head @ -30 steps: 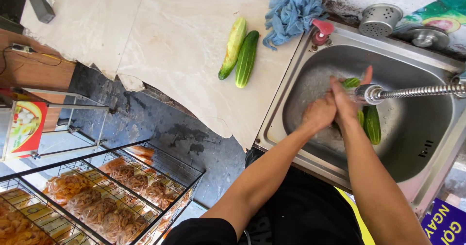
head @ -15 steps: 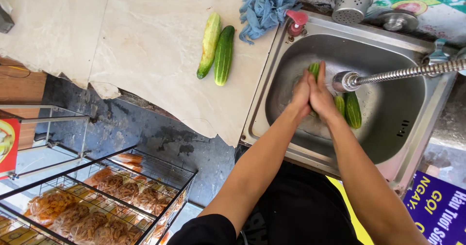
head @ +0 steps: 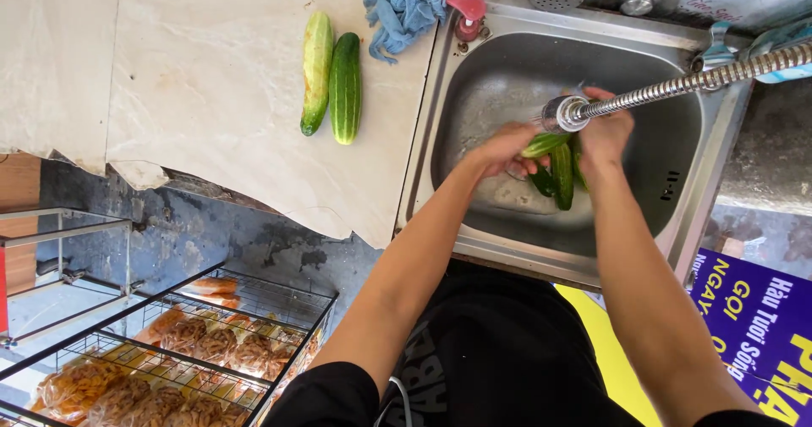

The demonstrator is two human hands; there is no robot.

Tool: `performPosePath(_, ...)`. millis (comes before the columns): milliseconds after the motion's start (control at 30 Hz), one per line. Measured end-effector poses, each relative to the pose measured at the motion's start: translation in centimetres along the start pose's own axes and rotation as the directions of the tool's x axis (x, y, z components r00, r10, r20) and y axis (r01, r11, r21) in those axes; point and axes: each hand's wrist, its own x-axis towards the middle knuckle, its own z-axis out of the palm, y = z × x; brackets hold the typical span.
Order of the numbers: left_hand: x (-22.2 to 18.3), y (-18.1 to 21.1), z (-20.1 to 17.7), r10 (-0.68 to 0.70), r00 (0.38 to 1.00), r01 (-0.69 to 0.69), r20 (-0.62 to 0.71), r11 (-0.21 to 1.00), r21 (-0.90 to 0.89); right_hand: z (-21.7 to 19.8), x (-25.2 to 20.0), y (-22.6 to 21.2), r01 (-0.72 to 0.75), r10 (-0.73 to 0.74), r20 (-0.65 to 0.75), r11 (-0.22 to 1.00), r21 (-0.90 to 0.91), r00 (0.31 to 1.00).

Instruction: Washing and slicing cucumbers at a food station, then cleaning a basket.

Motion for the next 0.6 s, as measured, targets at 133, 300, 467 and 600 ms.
performPosePath(133,1.3,-1.1,0.4,0.173,0.969,-0.133,-0.174,0.966,0.222,5.4,0.4,2.8,0.218,-0.174,-0.196,0.947,0.234,0.965)
performPosePath(300,-6.6,0.1,2.4,0.659,0.669,-0.025,-0.343,0.481,0.876,5.9,4.0,3.0,-0.104,0.041,0.128,0.837,0.537,0.991)
performPosePath(467,-15.9,4.1,4.9,0.632,0.740,0.118,-0.229,0.213,0.970,6.6,5.6,1.9,0.065,-0.019,0.116,0.913,-0.402,0.993)
performPosePath(600,-20.9,6.0,1.4,0.901,0.410,0.159,-0.141,0.082,0.984,5.4,0.3,-1.4,0.188,-0.090,0.178,0.714,-0.674,0.980)
